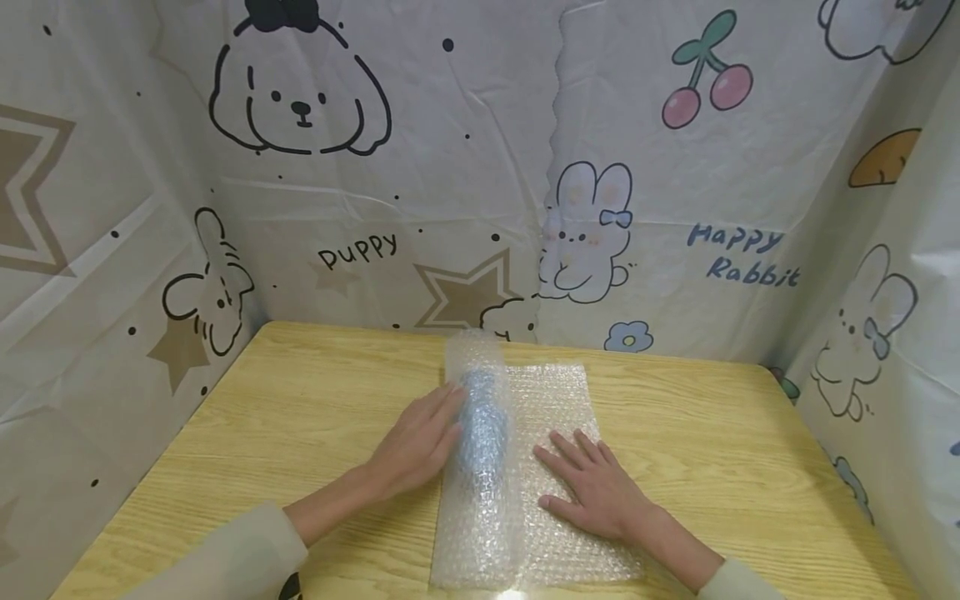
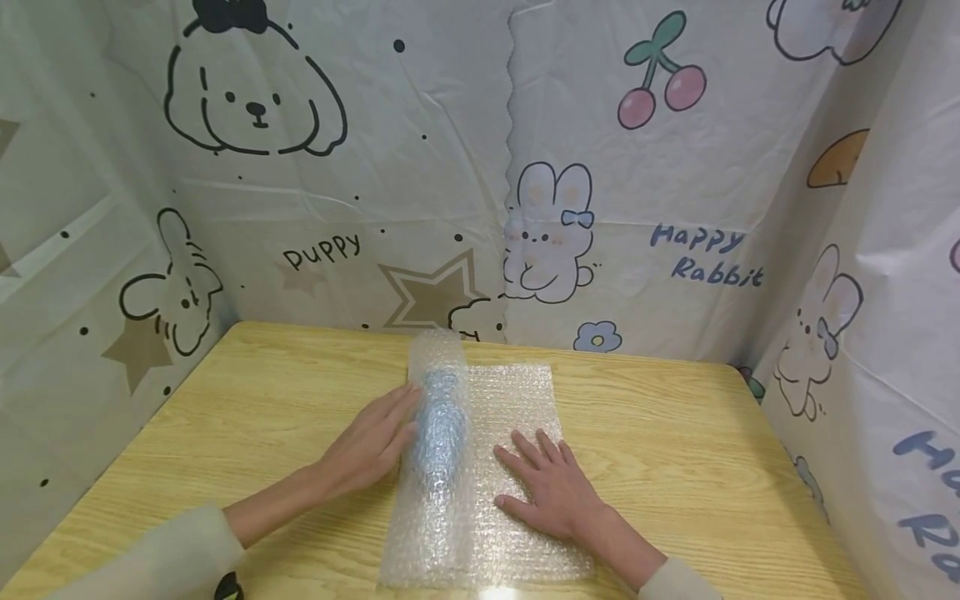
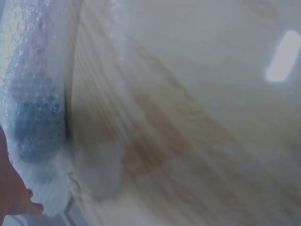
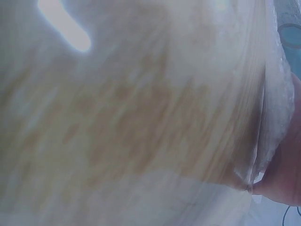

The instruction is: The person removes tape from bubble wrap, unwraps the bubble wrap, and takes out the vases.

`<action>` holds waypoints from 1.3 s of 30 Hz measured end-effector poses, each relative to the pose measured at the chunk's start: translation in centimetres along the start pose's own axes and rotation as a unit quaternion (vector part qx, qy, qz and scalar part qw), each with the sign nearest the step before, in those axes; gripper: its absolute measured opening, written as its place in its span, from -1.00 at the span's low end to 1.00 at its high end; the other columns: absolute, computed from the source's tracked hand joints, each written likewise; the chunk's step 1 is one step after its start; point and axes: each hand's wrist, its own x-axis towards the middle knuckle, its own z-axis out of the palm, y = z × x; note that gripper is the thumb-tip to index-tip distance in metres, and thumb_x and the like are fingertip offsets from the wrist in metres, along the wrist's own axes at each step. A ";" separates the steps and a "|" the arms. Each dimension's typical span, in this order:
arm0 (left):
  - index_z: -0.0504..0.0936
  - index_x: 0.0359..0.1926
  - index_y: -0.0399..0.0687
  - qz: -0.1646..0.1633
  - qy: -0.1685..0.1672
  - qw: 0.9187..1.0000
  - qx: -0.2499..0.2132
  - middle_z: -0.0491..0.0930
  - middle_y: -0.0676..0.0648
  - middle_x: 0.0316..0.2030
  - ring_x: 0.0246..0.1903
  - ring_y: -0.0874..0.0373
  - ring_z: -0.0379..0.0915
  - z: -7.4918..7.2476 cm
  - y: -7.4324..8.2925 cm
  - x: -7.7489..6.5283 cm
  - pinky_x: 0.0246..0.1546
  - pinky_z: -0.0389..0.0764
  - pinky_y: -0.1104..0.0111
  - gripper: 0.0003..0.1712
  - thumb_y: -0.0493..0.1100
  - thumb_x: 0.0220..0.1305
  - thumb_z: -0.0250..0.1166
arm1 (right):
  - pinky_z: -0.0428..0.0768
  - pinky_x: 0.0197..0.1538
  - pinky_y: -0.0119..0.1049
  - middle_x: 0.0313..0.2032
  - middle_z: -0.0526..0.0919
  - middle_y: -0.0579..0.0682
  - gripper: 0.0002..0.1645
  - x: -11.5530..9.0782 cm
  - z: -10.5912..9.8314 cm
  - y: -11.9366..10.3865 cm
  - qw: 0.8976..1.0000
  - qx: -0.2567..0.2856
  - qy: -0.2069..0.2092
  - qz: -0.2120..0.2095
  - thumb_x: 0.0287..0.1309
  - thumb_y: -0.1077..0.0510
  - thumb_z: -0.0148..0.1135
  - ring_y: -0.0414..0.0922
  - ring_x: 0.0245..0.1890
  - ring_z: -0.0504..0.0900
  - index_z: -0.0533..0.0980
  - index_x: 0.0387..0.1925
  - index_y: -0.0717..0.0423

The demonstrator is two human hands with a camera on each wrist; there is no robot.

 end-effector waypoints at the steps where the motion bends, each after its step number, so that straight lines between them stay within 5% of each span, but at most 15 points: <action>1: 0.26 0.45 -0.32 0.000 -0.001 1.000 0.004 0.16 -0.34 0.45 0.42 -0.22 0.09 0.1 0.2 0.3 0.41 0.11 -0.10 -0.38 -0.08 0.52 0.03 | 0.02 0.40 0.34 0.51 0.12 0.09 -0.16 0.0 0.0 0.0 1.000 0.000 0.000 0.001 0.37 -0.43 -0.09 0.33 0.45 0.04 0.19 0.53 -0.17; 7: 0.20 0.50 -0.21 -0.020 -0.036 0.999 0.021 0.05 -0.34 0.49 0.45 -0.28 -0.02 0.2 1.6 1.8 0.41 0.03 -0.16 -0.22 0.18 0.46 0.02 | 0.04 0.39 0.36 0.51 0.12 0.08 -0.16 -0.1 0.0 0.0 1.000 0.001 -0.001 0.004 0.37 -0.44 -0.10 0.32 0.46 0.04 0.18 0.53 -0.19; 17: 0.12 0.54 -0.13 -0.083 -0.082 0.992 0.042 -0.09 -0.33 0.53 0.49 -0.30 -0.21 1.1 4.2 3.5 0.44 -0.10 -0.17 -0.06 0.31 0.36 0.10 | 0.04 0.39 0.37 0.51 0.12 0.07 -0.16 0.0 0.1 0.0 1.000 -0.003 0.000 0.002 0.38 -0.43 -0.11 0.32 0.46 0.03 0.17 0.54 -0.18; 26: 0.06 0.57 -0.09 -0.090 -0.122 0.986 0.076 -0.18 -0.30 0.54 0.50 -0.26 -0.32 1.9 5.3 4.1 0.41 -0.17 -0.25 0.05 0.40 0.29 0.13 | 0.04 0.38 0.39 0.51 0.12 0.07 -0.17 0.0 0.2 0.0 1.000 -0.001 0.005 -0.003 0.39 -0.42 -0.10 0.33 0.46 0.03 0.16 0.54 -0.19; 39: 0.00 0.57 -0.15 -0.090 -0.131 0.986 0.057 -0.21 -0.33 0.54 0.50 -0.27 -0.33 2.3 5.7 4.0 0.40 -0.18 -0.27 0.04 0.20 0.29 0.27 | 0.05 0.38 0.38 0.51 0.12 0.07 -0.17 0.0 0.0 -0.2 1.000 -0.003 -0.002 0.002 0.39 -0.42 -0.11 0.33 0.45 0.04 0.18 0.53 -0.17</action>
